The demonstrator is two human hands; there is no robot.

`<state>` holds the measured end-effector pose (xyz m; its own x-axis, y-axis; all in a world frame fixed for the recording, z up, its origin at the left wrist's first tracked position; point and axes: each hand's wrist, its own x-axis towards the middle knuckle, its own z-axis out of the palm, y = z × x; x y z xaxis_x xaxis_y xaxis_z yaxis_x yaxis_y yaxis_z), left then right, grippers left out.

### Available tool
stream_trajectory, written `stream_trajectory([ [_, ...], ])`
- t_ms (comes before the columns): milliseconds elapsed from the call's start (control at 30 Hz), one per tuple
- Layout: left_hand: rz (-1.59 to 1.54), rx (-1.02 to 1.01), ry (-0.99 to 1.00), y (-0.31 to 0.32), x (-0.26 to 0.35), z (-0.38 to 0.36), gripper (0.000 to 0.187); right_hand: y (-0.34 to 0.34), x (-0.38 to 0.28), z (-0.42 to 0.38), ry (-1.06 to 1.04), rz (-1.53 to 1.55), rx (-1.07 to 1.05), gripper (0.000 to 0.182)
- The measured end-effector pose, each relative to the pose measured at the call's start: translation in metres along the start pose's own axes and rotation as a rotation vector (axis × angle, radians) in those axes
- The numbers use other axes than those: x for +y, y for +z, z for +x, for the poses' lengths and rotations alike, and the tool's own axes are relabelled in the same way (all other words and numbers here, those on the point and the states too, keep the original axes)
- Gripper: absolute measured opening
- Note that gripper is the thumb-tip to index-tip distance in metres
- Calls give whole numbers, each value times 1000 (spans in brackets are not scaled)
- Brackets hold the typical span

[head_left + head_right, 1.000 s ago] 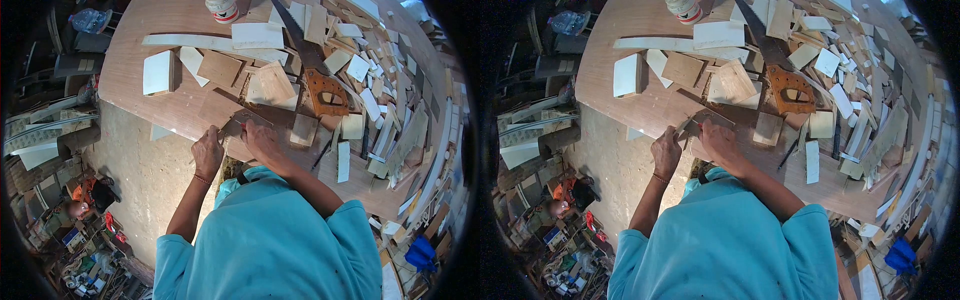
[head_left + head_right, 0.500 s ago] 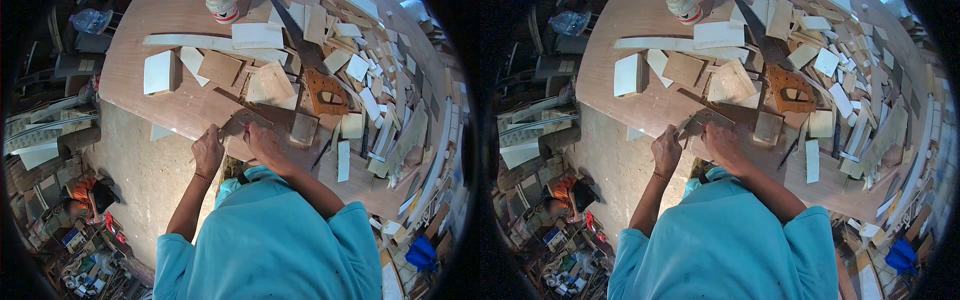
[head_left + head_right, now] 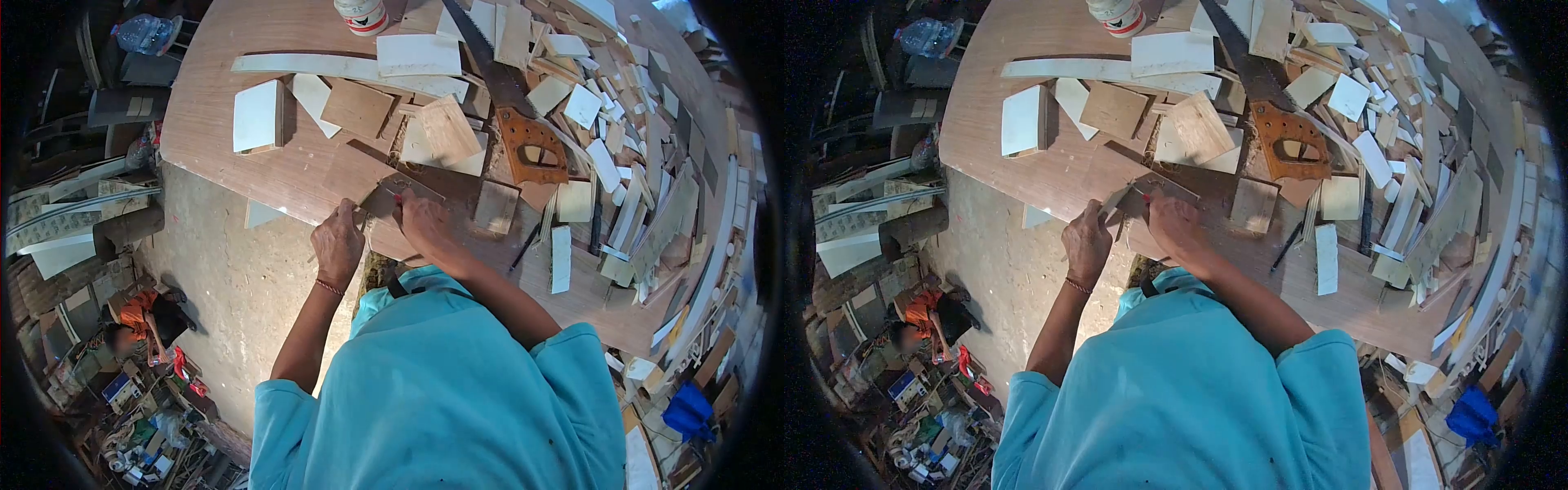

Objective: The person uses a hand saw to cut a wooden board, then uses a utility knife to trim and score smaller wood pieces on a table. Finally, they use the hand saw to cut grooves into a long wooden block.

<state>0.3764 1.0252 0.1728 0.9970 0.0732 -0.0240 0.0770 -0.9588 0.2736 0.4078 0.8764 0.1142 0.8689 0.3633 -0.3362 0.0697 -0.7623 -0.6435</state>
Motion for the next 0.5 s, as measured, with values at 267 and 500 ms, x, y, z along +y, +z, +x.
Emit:
stream_trajectory([
  [267, 3, -16, -7, 0, 1, -1, 11, -9, -2, -4, 60, 13, -47, 22],
  [500, 9, 9, 3, -1, 1, 4, 12, 12, 18, 2, 7, 13, 47, 22],
])
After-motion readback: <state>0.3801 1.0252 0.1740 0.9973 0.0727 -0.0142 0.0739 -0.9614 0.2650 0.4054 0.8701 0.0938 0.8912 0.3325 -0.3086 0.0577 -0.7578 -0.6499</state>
